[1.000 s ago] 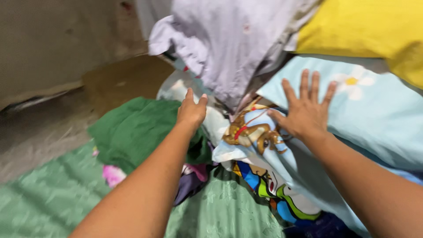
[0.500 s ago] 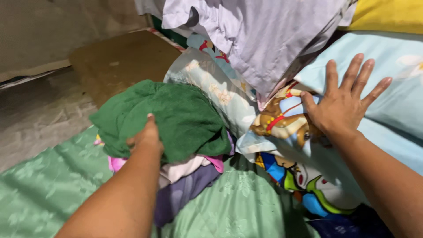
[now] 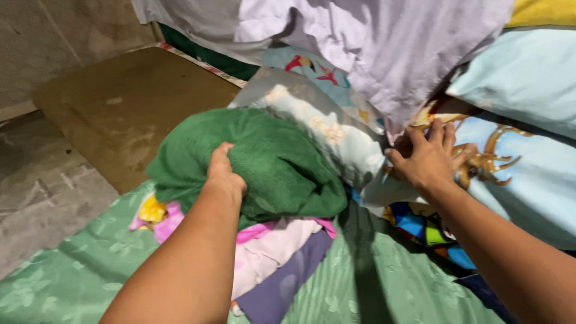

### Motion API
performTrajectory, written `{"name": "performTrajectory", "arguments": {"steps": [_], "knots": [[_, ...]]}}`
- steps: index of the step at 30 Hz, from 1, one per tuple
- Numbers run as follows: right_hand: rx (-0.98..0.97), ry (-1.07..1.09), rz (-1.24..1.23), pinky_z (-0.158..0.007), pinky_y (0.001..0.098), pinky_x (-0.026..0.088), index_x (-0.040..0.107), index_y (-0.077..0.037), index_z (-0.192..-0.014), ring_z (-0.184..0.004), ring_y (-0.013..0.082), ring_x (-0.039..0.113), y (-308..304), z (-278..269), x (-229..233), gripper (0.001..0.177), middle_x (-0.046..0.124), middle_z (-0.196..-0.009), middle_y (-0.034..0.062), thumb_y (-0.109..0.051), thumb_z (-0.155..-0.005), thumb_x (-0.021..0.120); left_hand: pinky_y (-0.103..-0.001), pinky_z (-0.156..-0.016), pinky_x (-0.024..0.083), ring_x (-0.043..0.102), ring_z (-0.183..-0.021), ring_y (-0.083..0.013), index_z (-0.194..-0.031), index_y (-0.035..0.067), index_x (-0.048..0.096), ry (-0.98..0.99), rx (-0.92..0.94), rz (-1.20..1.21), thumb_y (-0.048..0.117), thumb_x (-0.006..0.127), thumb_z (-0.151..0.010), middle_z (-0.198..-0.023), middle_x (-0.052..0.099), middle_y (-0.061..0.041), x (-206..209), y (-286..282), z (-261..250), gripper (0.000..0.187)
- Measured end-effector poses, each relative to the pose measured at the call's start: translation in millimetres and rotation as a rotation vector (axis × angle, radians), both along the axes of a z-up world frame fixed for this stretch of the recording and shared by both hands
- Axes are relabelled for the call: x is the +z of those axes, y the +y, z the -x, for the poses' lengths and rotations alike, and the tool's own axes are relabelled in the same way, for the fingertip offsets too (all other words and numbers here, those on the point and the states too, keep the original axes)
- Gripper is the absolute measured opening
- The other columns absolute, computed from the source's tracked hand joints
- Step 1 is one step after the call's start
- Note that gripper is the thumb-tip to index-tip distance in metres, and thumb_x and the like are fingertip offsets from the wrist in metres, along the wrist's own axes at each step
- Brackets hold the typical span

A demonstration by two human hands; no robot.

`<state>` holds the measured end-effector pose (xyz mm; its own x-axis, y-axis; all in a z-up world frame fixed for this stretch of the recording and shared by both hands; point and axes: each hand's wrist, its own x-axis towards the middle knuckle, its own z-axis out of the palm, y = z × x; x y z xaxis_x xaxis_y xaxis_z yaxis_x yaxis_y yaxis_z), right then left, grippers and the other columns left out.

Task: The person folds and stacks multiple bedding items on a bed. They handle a green towel, a multicolored blanket, and several patterned pillows, arranging them into a neat pile. The person also folds a floral-patterned cloth and places it on the bed.

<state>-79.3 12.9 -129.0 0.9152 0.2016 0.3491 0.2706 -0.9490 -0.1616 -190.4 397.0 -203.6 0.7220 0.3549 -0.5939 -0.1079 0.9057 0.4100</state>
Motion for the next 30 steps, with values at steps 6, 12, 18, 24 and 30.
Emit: {"name": "performTrajectory", "arguments": {"steps": [6,12,18,24,30], "knots": [[0.207,0.345,-0.411,-0.115,0.0459,0.042,0.062,-0.009,-0.142,-0.136,0.0364,0.056,81,1,5,0.078,0.060,-0.144,0.0238,-0.064,-0.088,0.061,-0.059,-0.101,0.048,0.066,-0.111,-0.0394,-0.120,0.006,0.070,-0.027,-0.283,-0.210,0.028,0.076,-0.068,-0.123,0.073,-0.017,16,1,55,0.056],[0.257,0.747,-0.625,-0.114,0.0442,0.036,0.045,-0.005,-0.152,-0.140,0.0317,0.048,170,5,-30,0.088,0.052,-0.151,0.0173,-0.067,-0.090,0.058,-0.062,-0.101,0.055,0.059,-0.126,-0.0410,-0.147,0.009,0.037,0.469,0.051,-0.378,0.017,0.095,-0.056,-0.146,0.048,-0.019,6,1,94,0.108],[0.038,1.311,-0.871,-0.108,0.0501,0.040,0.054,-0.010,-0.147,-0.133,0.0302,0.053,206,30,-61,0.084,0.056,-0.149,0.0142,-0.071,-0.090,0.051,-0.066,-0.103,0.052,0.057,-0.134,-0.0416,-0.159,0.015,0.011,0.499,0.063,-0.261,0.037,0.094,-0.062,-0.159,0.035,-0.019,17,15,114,0.129],[0.135,1.675,-1.173,-0.096,0.0459,0.055,0.070,-0.007,-0.127,-0.108,0.0247,0.067,201,49,-82,0.062,0.070,-0.127,0.0119,-0.056,-0.090,0.064,-0.062,-0.106,0.039,0.059,-0.127,-0.0381,-0.144,0.014,0.058,-0.050,-0.345,-0.068,0.075,0.068,-0.065,-0.147,0.060,-0.015,19,16,112,0.099],[0.121,1.520,-1.325,-0.099,0.0481,0.054,0.070,-0.008,-0.125,-0.109,0.0254,0.070,132,36,-24,0.060,0.074,-0.125,0.0131,-0.049,-0.081,0.072,-0.055,-0.112,0.042,0.059,-0.130,-0.0353,-0.144,0.011,0.057,-0.234,-0.486,-0.080,0.064,0.076,-0.070,-0.147,0.061,-0.014,41,-13,82,0.094]]}}
